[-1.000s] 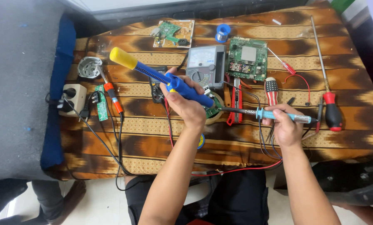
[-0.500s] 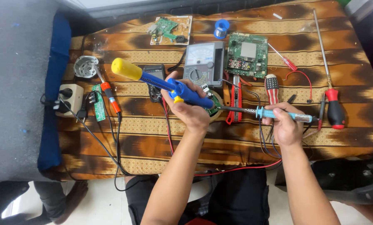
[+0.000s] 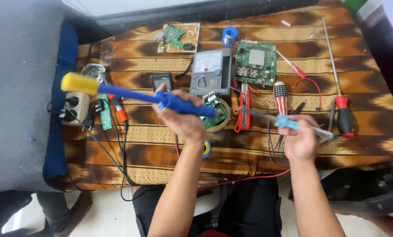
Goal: Testing a circuit board with a multimeter and performing soldering/desoldering tasks.
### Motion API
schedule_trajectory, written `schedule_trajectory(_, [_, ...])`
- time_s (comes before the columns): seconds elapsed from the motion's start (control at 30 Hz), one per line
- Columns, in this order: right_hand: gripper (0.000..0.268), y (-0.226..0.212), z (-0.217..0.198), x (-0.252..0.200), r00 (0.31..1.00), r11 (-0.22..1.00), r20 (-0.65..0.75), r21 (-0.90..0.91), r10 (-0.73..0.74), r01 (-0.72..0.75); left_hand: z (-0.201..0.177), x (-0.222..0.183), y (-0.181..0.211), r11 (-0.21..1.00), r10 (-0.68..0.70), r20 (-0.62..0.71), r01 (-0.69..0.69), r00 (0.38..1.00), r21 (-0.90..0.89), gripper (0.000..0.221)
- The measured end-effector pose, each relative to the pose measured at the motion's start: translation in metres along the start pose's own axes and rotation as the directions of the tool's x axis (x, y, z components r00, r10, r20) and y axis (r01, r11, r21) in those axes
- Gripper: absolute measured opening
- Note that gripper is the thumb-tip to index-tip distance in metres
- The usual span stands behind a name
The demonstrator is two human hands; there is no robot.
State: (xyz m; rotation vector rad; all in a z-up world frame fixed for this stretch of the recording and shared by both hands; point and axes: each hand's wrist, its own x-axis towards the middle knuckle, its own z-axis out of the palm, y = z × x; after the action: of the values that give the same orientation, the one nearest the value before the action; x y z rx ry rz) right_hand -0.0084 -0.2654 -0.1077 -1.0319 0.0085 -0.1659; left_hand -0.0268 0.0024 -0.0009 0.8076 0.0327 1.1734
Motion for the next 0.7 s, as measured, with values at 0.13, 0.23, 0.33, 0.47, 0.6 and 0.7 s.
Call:
schedule_trajectory(0.13, [0.045, -0.043, -0.013, -0.002, 0.968, 0.977, -0.235, 0.169, -0.089, 0.131, 0.001, -0.016, 0.071, 0.976, -0.113, 0.106, 0.130, 0.988, -0.173, 0.077])
schedule_trajectory(0.23, [0.071, -0.070, -0.005, -0.007, 0.910, 0.987, -0.400, 0.066, -0.110, 0.148, -0.004, -0.033, 0.123, 0.979, -0.204, 0.400, 0.192, 0.893, 0.069, 0.063])
schedule_trajectory(0.33, [0.058, -0.077, 0.010, -0.033, 0.986, 0.995, -0.130, -0.026, -0.102, 0.100, -0.033, -0.047, 0.157, 0.584, -0.680, 0.596, -0.175, 0.427, 0.792, 0.039])
schedule_trajectory(0.47, [0.036, -0.097, 0.043, -0.081, 0.878, 0.986, 0.461, 0.036, 0.128, -0.163, -0.067, -0.070, 0.166, 0.455, -0.850, 0.526, -0.539, -0.026, 0.709, 0.039])
schedule_trajectory(0.6, [0.041, -0.085, 0.069, -0.124, 0.814, 0.968, 0.545, 0.017, 0.201, -0.251, -0.062, -0.089, 0.177, 0.321, -0.904, 0.427, -0.632, 0.019, 0.706, 0.040])
schedule_trajectory(0.7, [0.048, -0.075, 0.087, -0.160, 0.765, 0.970, 0.634, -0.238, 0.115, 0.051, -0.034, -0.121, 0.179, 0.200, -0.963, 0.268, -0.673, -0.003, 0.712, 0.023])
